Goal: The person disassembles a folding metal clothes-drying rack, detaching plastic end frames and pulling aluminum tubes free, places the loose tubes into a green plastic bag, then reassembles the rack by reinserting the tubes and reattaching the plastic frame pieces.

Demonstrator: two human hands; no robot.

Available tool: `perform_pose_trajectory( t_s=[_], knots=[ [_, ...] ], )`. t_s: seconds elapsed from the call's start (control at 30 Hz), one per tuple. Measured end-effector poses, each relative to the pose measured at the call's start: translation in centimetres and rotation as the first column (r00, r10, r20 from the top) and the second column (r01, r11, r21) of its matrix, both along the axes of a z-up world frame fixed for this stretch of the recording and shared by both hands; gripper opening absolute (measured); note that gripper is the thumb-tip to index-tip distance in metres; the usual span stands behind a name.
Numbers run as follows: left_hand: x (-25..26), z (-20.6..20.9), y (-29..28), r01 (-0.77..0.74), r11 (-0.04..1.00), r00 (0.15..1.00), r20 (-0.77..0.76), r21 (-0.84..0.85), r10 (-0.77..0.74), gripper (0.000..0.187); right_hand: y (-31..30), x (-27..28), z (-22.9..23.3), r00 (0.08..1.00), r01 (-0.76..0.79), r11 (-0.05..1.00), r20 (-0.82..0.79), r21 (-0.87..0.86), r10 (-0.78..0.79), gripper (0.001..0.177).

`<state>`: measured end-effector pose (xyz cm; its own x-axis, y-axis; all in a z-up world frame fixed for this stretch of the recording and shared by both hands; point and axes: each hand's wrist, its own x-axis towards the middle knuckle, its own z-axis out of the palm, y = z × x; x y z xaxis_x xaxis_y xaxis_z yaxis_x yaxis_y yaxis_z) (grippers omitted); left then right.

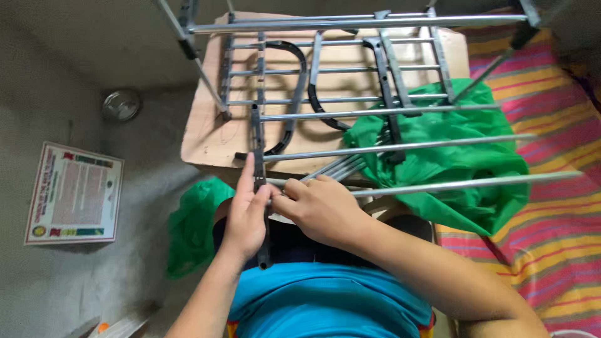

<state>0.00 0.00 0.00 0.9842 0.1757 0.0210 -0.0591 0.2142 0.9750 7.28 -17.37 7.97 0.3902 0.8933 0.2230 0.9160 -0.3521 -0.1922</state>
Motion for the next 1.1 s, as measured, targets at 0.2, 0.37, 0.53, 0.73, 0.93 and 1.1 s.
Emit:
perform_pose_trajectory(
  t_s=[0.2, 0.37, 0.53, 0.73, 0.93, 1.1],
  knots=[
    [1.6, -1.4, -0.5, -0.144, 0.990, 0.981, -0.134, 0.000, 0.143, 0.053, -0.9, 0.5, -1.8, 0.997, 0.066, 0.990, 0.026, 0.121, -0.069, 0.015],
    [1.7, -3.3, 0.2, -0.169, 0.985, 0.963, -0.217, -0.031, 0.158, 0.032, -3.8, 1.2, -2.6, 0.977, 0.195, 0.974, 0.066, 0.114, -0.203, 0.016],
    [1.5, -3.8, 0.6, -0.197, 0.973, 0.951, -0.265, -0.119, 0.160, 0.026, -7.5, 1.8, -2.5, 0.948, 0.294, 0.942, 0.081, 0.160, -0.309, 0.025],
    [0.9, -2.1, 0.3, -0.191, 0.965, 0.958, -0.250, -0.182, 0.142, 0.032, -9.0, 2.0, -1.4, 0.934, 0.329, 0.924, 0.074, 0.194, -0.348, 0.018],
    [1.8, -1.3, 1.0, -0.169, 0.975, 0.967, -0.213, -0.146, 0.136, 0.038, -9.5, 2.8, -0.5, 0.927, 0.331, 0.919, 0.108, 0.215, -0.359, 0.018],
    [3.4, -1.3, 1.6, -0.185, 0.973, 0.953, -0.266, -0.140, 0.143, 0.046, -8.6, 3.6, -1.6, 0.912, 0.354, 0.897, 0.114, 0.263, -0.394, 0.022]
  ],
)
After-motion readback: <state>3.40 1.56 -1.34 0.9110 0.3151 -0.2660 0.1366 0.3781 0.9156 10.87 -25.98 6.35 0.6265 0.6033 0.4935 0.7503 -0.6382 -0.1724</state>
